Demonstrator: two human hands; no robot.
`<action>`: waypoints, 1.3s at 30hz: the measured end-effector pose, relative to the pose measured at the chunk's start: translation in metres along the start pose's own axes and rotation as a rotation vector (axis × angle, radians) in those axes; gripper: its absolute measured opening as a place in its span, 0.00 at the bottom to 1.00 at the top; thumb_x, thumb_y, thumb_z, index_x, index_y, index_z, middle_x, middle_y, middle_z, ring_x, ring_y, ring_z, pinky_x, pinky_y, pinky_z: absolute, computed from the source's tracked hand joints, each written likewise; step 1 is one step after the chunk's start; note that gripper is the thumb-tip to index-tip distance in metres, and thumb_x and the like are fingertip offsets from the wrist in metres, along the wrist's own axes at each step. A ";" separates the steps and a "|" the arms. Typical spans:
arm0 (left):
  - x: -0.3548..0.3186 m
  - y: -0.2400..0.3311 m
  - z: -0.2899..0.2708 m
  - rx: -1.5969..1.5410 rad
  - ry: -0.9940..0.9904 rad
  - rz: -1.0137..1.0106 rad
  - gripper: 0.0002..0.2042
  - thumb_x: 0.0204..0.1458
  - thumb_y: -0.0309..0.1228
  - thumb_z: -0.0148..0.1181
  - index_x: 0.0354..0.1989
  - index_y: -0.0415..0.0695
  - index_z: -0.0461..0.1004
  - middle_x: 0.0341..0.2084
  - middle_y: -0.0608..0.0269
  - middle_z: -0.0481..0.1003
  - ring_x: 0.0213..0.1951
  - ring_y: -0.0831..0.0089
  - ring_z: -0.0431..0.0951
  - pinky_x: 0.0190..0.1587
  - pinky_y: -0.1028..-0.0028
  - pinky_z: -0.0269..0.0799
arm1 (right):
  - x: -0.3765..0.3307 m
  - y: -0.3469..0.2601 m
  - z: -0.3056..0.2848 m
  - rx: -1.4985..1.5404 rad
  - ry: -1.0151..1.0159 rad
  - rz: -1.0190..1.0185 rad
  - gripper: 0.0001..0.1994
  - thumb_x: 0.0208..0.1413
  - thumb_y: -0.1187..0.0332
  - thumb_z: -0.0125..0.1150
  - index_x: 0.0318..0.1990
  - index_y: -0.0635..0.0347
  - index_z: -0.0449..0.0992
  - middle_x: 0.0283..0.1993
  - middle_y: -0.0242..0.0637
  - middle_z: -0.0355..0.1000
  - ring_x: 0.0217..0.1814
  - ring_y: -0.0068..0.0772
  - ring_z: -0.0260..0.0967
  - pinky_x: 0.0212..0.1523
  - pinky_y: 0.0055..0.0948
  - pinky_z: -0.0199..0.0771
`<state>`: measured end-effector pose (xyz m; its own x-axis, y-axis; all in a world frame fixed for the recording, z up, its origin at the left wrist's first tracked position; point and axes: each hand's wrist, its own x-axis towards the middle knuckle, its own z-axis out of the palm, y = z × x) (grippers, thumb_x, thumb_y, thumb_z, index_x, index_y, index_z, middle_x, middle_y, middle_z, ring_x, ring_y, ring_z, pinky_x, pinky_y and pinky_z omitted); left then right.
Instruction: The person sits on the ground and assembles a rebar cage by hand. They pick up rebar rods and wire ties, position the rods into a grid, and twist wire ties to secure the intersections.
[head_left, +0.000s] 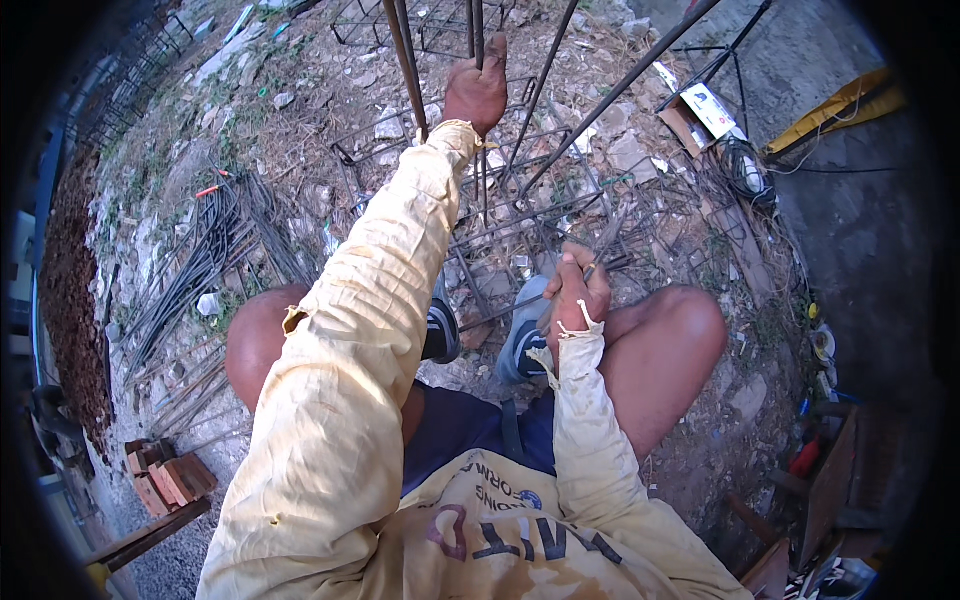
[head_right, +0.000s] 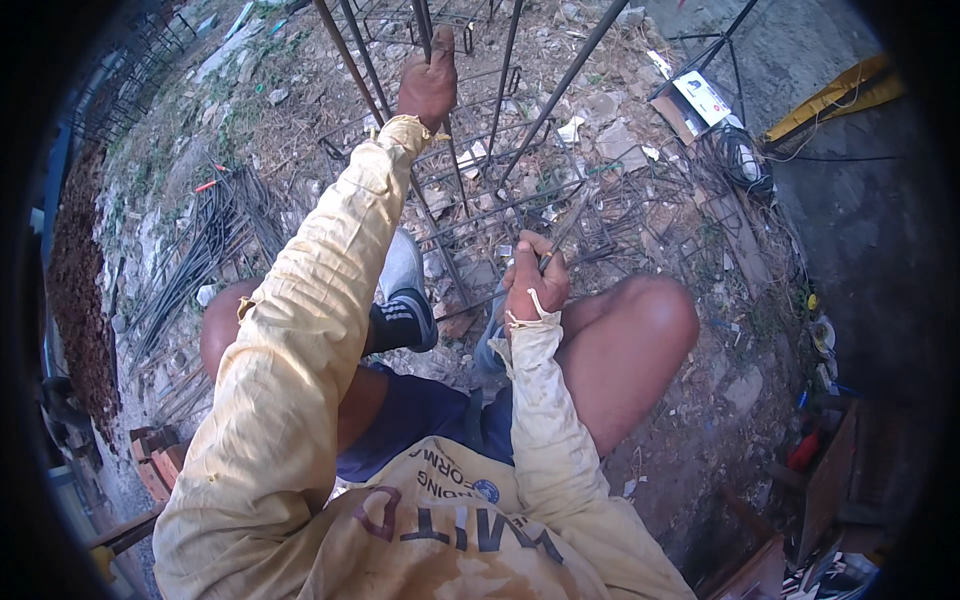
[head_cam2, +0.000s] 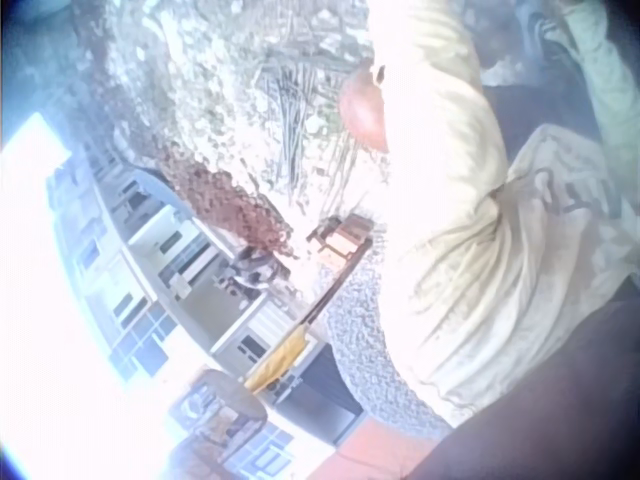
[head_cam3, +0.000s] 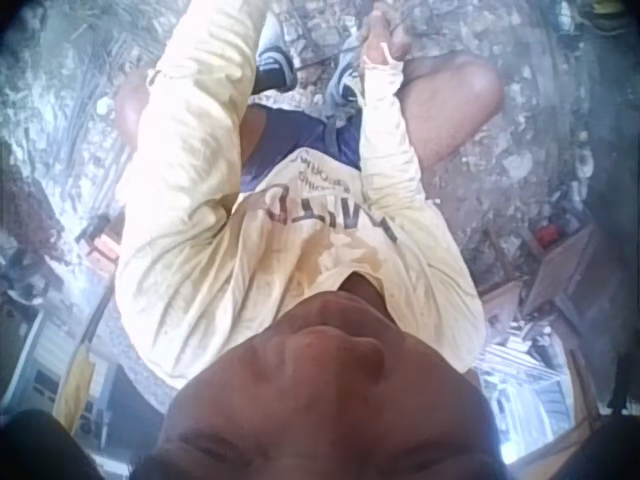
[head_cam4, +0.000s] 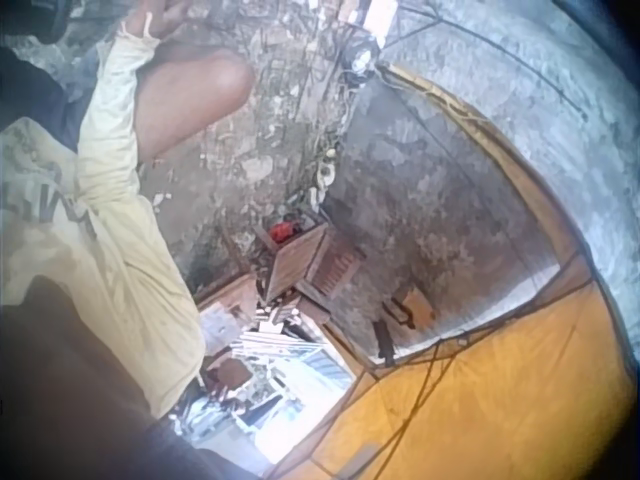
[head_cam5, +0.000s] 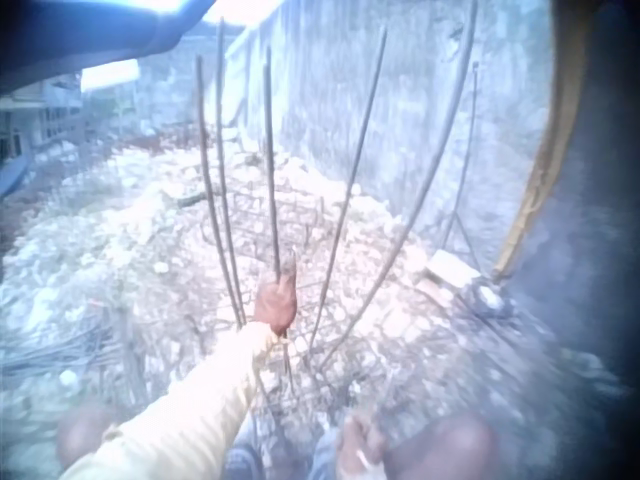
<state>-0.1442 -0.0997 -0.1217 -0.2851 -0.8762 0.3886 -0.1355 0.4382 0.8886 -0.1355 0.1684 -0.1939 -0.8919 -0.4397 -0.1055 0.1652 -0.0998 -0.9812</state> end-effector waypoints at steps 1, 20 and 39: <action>0.001 -0.001 0.002 0.014 0.002 -0.004 0.40 0.55 0.68 0.37 0.11 0.38 0.62 0.09 0.59 0.63 0.17 0.67 0.65 0.24 0.64 0.63 | 0.000 0.001 0.001 0.009 -0.001 -0.005 0.11 0.57 0.69 0.57 0.43 0.66 0.75 0.18 0.28 0.65 0.17 0.16 0.59 0.19 0.19 0.61; 0.014 0.020 -0.003 0.005 -0.036 -0.384 0.36 0.57 0.62 0.38 0.23 0.35 0.72 0.19 0.48 0.72 0.27 0.54 0.75 0.35 0.60 0.68 | 0.131 -0.163 0.029 0.195 -0.132 -0.343 0.18 0.59 0.69 0.54 0.56 0.61 0.66 0.35 0.32 0.68 0.36 0.22 0.70 0.33 0.24 0.76; 0.077 -0.061 -0.017 1.098 0.033 0.315 0.10 0.40 0.33 0.66 0.26 0.39 0.76 0.20 0.52 0.73 0.24 0.55 0.77 0.28 0.64 0.75 | 0.169 -0.114 0.063 0.431 -0.517 -0.441 0.25 0.62 0.45 0.50 0.34 0.64 0.72 0.23 0.28 0.62 0.25 0.17 0.57 0.29 0.20 0.59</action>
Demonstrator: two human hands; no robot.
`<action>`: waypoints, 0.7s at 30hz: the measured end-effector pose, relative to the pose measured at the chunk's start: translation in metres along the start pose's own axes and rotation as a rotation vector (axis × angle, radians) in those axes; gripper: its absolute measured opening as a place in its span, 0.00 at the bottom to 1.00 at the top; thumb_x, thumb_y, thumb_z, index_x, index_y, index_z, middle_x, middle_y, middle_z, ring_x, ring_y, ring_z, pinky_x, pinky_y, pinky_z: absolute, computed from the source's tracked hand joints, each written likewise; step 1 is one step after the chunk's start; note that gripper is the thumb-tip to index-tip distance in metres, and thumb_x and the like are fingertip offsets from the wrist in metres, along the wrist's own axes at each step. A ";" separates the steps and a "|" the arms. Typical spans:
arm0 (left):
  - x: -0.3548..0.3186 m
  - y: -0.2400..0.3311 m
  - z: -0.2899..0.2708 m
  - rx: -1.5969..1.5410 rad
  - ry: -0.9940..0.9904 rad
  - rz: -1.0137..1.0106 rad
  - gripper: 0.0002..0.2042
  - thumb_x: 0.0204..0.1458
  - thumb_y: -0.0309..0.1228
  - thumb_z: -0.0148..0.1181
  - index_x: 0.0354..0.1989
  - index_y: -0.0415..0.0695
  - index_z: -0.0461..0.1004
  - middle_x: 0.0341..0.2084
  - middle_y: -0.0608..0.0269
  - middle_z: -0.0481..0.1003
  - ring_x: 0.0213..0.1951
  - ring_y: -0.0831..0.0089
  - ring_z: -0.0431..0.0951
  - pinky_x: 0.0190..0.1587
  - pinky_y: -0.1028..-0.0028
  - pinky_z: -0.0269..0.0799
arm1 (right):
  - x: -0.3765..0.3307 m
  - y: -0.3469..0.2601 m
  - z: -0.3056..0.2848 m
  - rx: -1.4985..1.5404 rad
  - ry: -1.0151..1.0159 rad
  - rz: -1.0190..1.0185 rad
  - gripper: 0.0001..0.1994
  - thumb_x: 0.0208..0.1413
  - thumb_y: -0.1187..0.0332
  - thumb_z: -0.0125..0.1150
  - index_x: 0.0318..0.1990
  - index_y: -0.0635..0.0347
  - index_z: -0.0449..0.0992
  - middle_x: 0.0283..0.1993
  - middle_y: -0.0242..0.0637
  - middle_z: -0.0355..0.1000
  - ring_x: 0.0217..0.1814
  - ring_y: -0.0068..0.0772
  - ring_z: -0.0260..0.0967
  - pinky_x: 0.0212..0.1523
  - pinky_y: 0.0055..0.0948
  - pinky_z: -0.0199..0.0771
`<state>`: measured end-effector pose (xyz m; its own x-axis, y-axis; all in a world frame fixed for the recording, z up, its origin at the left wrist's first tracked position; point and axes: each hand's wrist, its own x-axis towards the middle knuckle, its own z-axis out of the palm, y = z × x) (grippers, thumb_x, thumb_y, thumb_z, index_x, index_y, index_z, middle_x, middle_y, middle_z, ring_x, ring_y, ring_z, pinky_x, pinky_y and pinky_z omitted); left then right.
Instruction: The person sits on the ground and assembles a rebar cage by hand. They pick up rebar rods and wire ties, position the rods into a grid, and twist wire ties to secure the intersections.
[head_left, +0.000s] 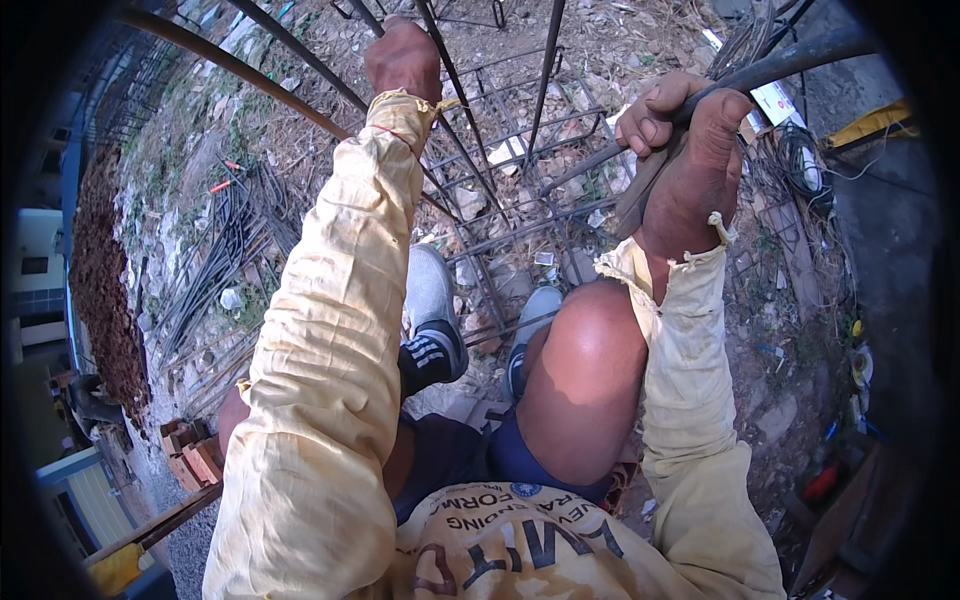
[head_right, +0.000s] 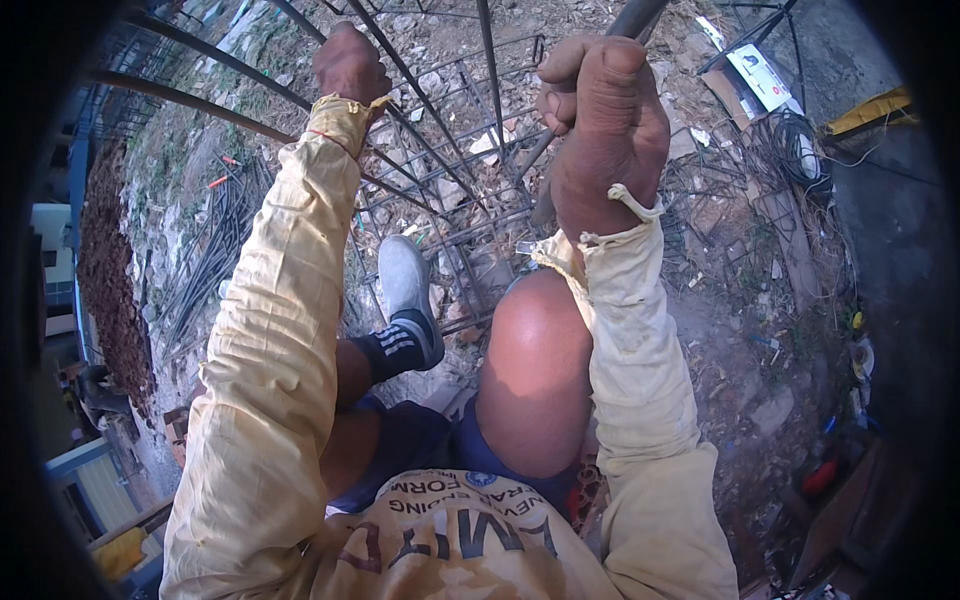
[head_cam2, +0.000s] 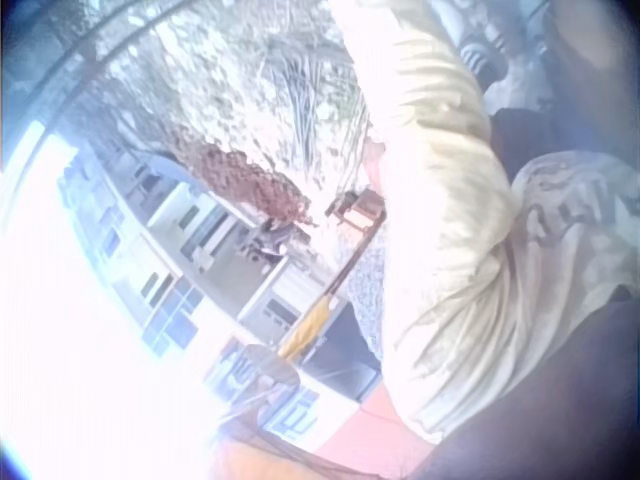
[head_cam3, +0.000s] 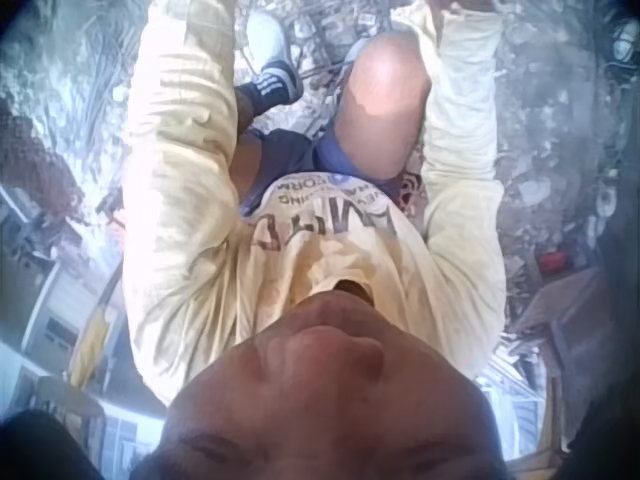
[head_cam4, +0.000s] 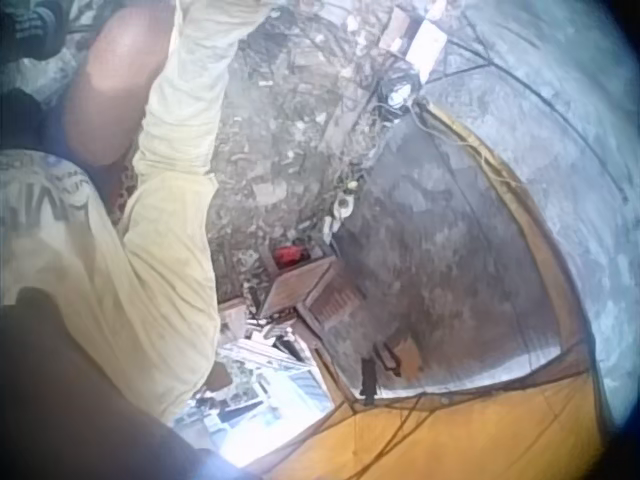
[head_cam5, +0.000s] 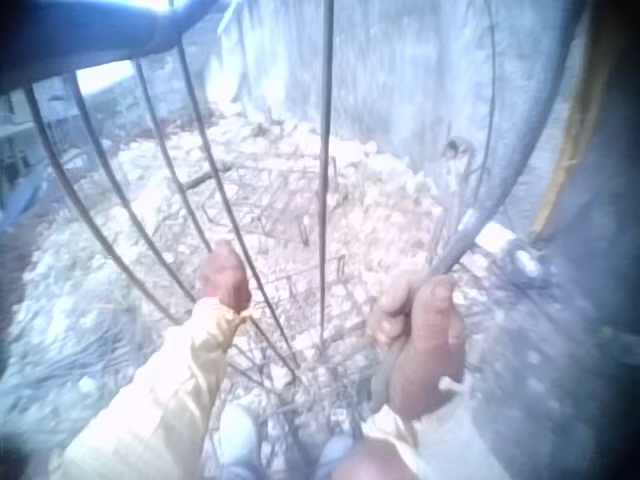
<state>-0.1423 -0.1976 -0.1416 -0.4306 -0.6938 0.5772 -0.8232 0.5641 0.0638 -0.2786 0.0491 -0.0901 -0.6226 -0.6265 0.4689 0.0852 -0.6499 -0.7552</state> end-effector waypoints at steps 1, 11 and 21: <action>0.001 -0.001 -0.007 0.072 -0.076 0.004 0.12 0.39 0.30 0.67 0.29 0.37 0.75 0.23 0.51 0.76 0.28 0.55 0.79 0.32 0.65 0.76 | -0.001 -0.001 0.002 -0.021 -0.018 -0.006 0.25 0.62 0.45 0.50 0.33 0.64 0.72 0.24 0.28 0.63 0.25 0.17 0.58 0.29 0.20 0.59; 0.050 -0.072 0.112 0.291 0.062 -0.033 0.12 0.55 0.33 0.52 0.27 0.37 0.76 0.25 0.42 0.75 0.31 0.47 0.77 0.36 0.55 0.73 | 0.000 0.005 -0.004 -0.006 -0.042 -0.053 0.27 0.60 0.42 0.49 0.34 0.63 0.70 0.30 0.31 0.66 0.27 0.21 0.59 0.28 0.25 0.61; 0.059 -0.040 0.086 0.163 -0.018 -0.140 0.08 0.47 0.33 0.60 0.26 0.42 0.79 0.25 0.49 0.77 0.32 0.53 0.80 0.35 0.61 0.77 | -0.020 0.000 0.014 -0.098 0.036 -0.108 0.27 0.60 0.41 0.47 0.29 0.60 0.68 0.26 0.30 0.62 0.25 0.20 0.56 0.28 0.24 0.58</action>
<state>-0.1670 -0.2998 -0.1801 -0.3132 -0.7691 0.5572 -0.9239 0.3826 0.0088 -0.2550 0.0553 -0.0928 -0.6516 -0.5383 0.5344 -0.0591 -0.6664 -0.7433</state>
